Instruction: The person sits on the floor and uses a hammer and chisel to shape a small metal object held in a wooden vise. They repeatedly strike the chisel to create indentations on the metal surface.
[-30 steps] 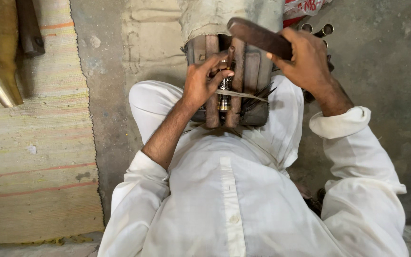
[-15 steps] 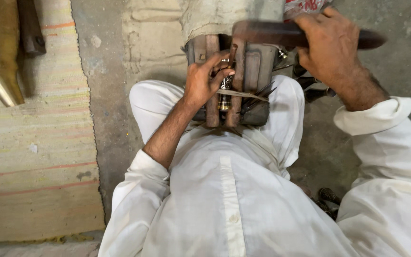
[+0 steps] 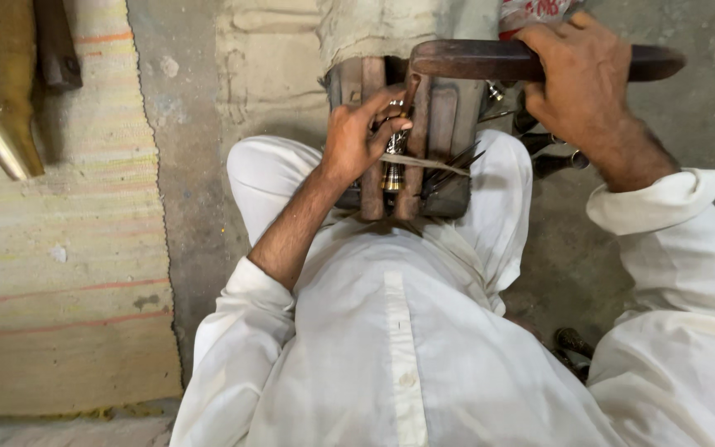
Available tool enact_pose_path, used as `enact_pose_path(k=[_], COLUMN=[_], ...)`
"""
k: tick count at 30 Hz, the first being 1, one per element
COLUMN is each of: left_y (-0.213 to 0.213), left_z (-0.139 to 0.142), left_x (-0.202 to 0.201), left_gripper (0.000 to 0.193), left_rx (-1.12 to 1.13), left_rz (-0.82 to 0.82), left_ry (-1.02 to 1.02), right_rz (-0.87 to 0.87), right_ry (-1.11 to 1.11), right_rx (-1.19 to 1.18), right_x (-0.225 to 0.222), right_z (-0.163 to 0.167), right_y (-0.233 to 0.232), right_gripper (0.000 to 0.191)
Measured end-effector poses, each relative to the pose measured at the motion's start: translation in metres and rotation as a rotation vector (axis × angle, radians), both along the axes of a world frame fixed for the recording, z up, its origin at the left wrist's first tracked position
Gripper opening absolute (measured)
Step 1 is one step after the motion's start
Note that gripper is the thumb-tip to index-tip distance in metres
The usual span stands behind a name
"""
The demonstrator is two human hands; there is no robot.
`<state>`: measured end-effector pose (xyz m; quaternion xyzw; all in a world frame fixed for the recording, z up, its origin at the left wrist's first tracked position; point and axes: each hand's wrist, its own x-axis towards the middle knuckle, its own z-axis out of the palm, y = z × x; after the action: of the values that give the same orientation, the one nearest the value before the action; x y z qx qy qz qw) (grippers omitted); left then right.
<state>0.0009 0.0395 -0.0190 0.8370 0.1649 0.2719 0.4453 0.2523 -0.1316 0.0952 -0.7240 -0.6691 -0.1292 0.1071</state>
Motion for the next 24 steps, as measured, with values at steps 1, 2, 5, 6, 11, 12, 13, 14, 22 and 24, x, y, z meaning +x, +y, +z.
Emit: enact_pose_path(k=[1, 2, 5, 6, 11, 12, 13, 14, 22, 24], left_y=[0.0, 0.0, 0.0, 0.0, -0.001, 0.0, 0.0, 0.0, 0.0, 0.0], left_z=[0.0, 0.0, -0.002, -0.002, -0.005, -0.004, -0.003, -0.003, 0.003, 0.003], left_x=[0.0, 0.001, 0.001, 0.002, 0.004, 0.004, 0.004, 0.004, 0.004, 0.004], left_gripper=[0.042, 0.043, 0.045, 0.044, 0.044, 0.045, 0.045, 0.045, 0.045, 0.044], left_rx=[0.004, 0.005, 0.001, 0.012, -0.031, -0.037, -0.034, -0.007, 0.023, -0.006], left_rz=[-0.012, -0.012, 0.01, 0.012, -0.009, -0.009, -0.013, -0.023, -0.021, -0.035], left_ry=[-0.042, -0.027, 0.025, 0.029, 0.015, 0.048, 0.074, 0.02, -0.018, 0.009], right_rz=[-0.008, -0.012, 0.025, 0.002, 0.024, 0.028, 0.028, 0.02, -0.117, -0.127], right_ry=[0.068, 0.141, -0.03, 0.029, 0.174, 0.141, 0.101, 0.048, 0.242, 0.239], right_rx=[0.039, 0.071, -0.018, -0.021, 0.089, 0.071, 0.063, 0.063, 0.039, 0.007], right_x=[0.001, 0.001, 0.003, 0.004, 0.008, 0.005, 0.003, 0.002, -0.002, -0.001], right_z=[-0.001, -0.002, -0.006, -0.008, -0.007, -0.007, -0.007, -0.005, 0.003, -0.001], right_y=[0.0, 0.0, -0.003, -0.002, -0.003, -0.003, -0.003, -0.003, -0.002, -0.005], right_gripper=[0.03, 0.027, 0.035, 0.033, 0.026, 0.026, 0.027, 0.029, 0.035, 0.034])
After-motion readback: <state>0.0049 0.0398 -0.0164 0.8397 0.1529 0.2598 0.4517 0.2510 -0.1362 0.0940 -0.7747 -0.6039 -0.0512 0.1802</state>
